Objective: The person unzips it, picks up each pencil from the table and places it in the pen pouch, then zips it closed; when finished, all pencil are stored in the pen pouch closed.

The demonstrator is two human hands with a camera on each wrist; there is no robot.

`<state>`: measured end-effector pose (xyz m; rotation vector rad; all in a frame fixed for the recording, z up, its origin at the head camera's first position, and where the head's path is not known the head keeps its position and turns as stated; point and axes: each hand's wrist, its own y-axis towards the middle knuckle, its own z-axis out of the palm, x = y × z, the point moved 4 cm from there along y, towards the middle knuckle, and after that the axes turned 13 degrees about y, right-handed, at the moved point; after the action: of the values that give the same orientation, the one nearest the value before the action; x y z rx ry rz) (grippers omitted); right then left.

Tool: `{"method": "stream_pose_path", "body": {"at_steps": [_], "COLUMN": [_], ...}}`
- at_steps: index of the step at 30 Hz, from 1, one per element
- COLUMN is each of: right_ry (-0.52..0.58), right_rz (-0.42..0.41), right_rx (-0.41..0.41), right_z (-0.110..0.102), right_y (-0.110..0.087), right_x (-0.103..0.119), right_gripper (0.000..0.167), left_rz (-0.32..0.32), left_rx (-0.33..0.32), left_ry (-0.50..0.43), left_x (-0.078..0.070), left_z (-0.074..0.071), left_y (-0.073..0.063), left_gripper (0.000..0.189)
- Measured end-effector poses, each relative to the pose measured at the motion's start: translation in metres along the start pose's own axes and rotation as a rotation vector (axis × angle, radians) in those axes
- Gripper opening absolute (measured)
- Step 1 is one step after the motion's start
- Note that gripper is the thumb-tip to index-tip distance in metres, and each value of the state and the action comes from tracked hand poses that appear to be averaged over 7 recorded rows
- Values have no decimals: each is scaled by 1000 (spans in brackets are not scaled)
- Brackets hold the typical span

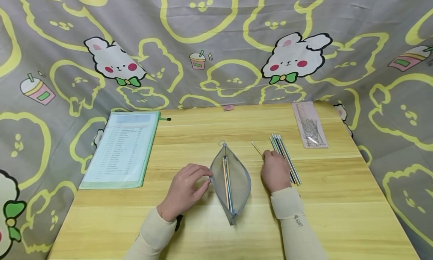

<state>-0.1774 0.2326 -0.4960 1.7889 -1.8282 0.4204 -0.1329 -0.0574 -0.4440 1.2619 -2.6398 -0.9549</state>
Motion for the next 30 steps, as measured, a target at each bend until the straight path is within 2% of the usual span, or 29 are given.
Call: {"method": "stream_pose_path", "body": {"at_steps": [9, 14, 19, 22, 26, 30], "right_ry": [-8, 79, 183, 237, 275, 291], "right_rz": [40, 49, 51, 58, 60, 51], "right_rx": [57, 58, 50, 62, 73, 85], "right_z": [2, -6, -18, -25, -32, -38], "right_y": [-2, -3, -4, -6, -8, -9], "right_x": [0, 4, 17, 25, 36, 47], "right_gripper": [16, 20, 18, 17, 17, 14], "left_rz": [-1, 4, 11, 4, -10, -8], "left_rx": [3, -2, -20, -8, 15, 10], "left_ry": [1, -5, 1, 5, 4, 4], "left_x": [0, -1, -1, -1, 0, 0], "left_z": [0, -1, -2, -3, -3, -3], "left_y": [-1, 0, 0, 0, 0, 1], "left_gripper": [13, 13, 14, 14, 13, 13]}}
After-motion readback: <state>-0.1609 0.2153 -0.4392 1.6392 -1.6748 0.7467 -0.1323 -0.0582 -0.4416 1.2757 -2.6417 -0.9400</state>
